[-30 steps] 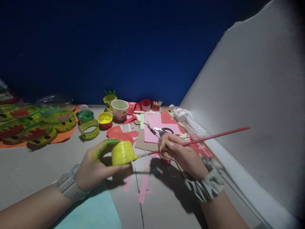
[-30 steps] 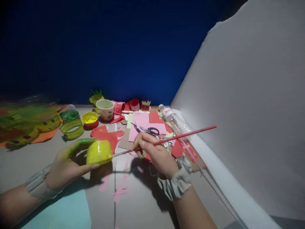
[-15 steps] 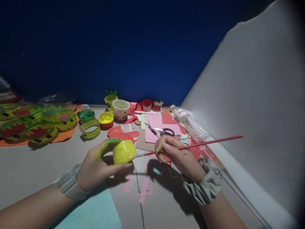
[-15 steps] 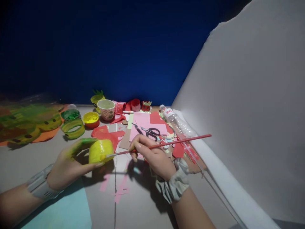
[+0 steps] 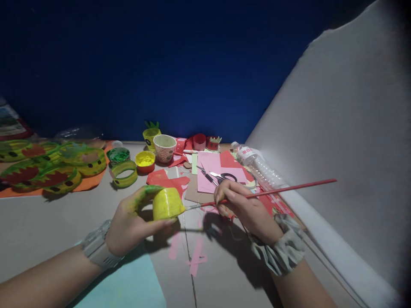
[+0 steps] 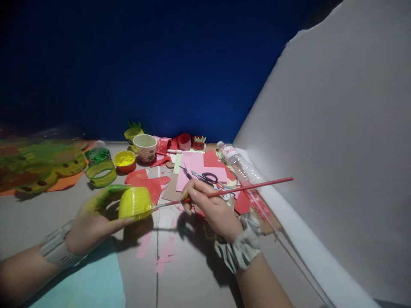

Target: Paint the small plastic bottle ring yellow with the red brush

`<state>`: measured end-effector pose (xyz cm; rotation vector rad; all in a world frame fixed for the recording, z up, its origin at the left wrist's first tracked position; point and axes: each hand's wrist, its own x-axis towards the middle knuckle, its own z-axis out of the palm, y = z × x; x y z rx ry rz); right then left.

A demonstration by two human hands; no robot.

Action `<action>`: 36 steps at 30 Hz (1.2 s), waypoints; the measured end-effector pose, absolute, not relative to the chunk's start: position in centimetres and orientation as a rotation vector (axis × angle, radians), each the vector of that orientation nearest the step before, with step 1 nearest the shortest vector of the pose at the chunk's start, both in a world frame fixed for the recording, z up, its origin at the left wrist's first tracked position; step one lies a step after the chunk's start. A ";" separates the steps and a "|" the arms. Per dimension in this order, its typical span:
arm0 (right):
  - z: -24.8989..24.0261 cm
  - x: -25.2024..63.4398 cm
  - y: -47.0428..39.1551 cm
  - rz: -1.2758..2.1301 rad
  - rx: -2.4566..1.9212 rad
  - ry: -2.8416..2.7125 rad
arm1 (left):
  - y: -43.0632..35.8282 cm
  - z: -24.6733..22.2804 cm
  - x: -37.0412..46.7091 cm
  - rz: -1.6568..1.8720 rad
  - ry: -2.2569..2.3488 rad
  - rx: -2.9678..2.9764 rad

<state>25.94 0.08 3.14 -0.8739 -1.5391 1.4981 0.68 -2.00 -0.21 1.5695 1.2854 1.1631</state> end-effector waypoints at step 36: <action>2.5 25.3 0.5 1.505 -0.884 -1.410 | -1.6 -1.2 0.0 1.265 1.104 1.462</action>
